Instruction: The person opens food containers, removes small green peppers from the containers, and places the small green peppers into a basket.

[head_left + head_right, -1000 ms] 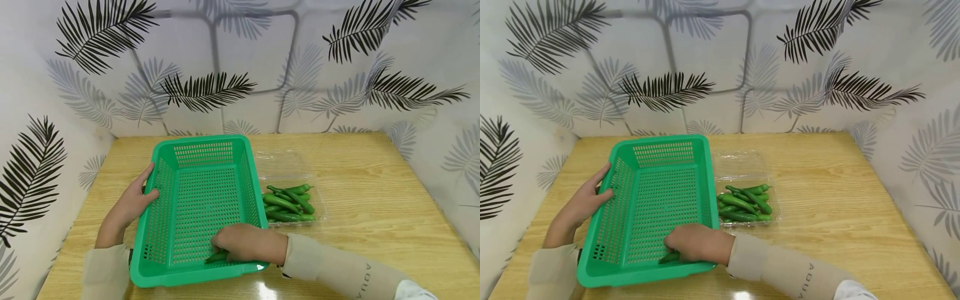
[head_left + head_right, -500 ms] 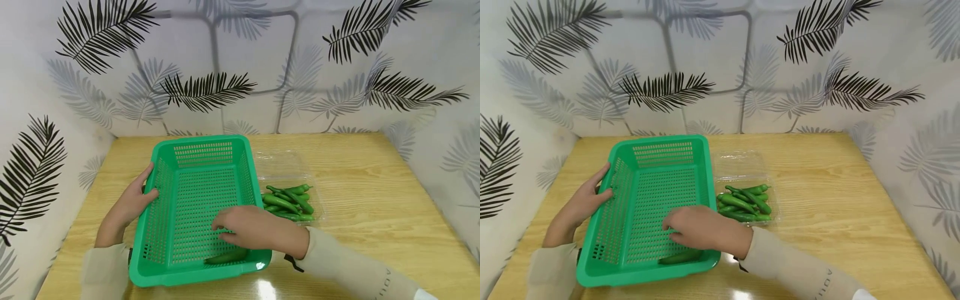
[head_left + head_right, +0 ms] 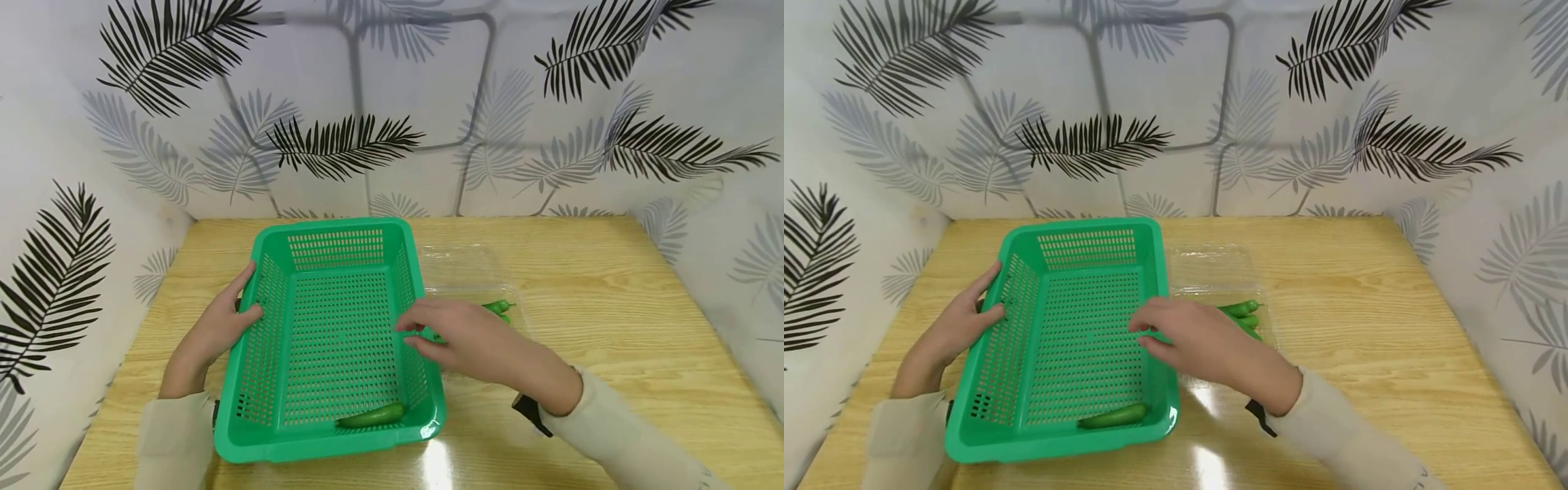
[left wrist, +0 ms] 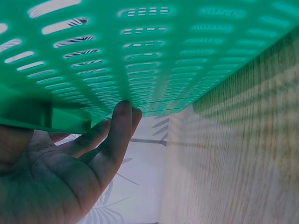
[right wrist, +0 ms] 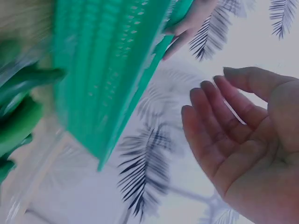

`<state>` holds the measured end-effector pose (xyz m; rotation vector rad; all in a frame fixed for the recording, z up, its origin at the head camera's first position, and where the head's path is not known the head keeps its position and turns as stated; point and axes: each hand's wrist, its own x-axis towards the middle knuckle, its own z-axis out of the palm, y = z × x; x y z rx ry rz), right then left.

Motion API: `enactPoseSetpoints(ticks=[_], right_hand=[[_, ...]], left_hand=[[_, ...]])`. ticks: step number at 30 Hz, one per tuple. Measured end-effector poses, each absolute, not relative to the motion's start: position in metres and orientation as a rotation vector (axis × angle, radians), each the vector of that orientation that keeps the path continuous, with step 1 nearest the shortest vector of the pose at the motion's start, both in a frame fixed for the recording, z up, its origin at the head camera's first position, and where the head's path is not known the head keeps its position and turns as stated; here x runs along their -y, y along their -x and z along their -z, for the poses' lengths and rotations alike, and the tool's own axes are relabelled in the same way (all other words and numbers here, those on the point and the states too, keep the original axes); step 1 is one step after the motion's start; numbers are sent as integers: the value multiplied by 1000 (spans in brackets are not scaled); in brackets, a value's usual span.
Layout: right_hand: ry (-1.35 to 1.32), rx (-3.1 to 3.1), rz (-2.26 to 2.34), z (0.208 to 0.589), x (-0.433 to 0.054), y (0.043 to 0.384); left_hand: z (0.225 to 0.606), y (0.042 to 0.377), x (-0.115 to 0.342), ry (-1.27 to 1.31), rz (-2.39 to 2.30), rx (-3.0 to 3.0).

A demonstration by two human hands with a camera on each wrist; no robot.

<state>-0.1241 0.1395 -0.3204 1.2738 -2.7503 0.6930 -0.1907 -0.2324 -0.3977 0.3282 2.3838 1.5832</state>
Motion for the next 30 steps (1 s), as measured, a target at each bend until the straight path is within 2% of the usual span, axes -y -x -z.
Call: enactPoseSetpoints(ticks=[8, 18, 30], right_hand=[[-1063, 2748, -675, 336, -184, 135], [-775, 3045, -586, 365, -240, 153], [-759, 3160, -655, 399, -242, 166]], left_hand=[[399, 191, 233, -329, -1608, -2350], [397, 192, 233, -331, -1587, -2368], [398, 192, 234, -335, -1612, -2347]])
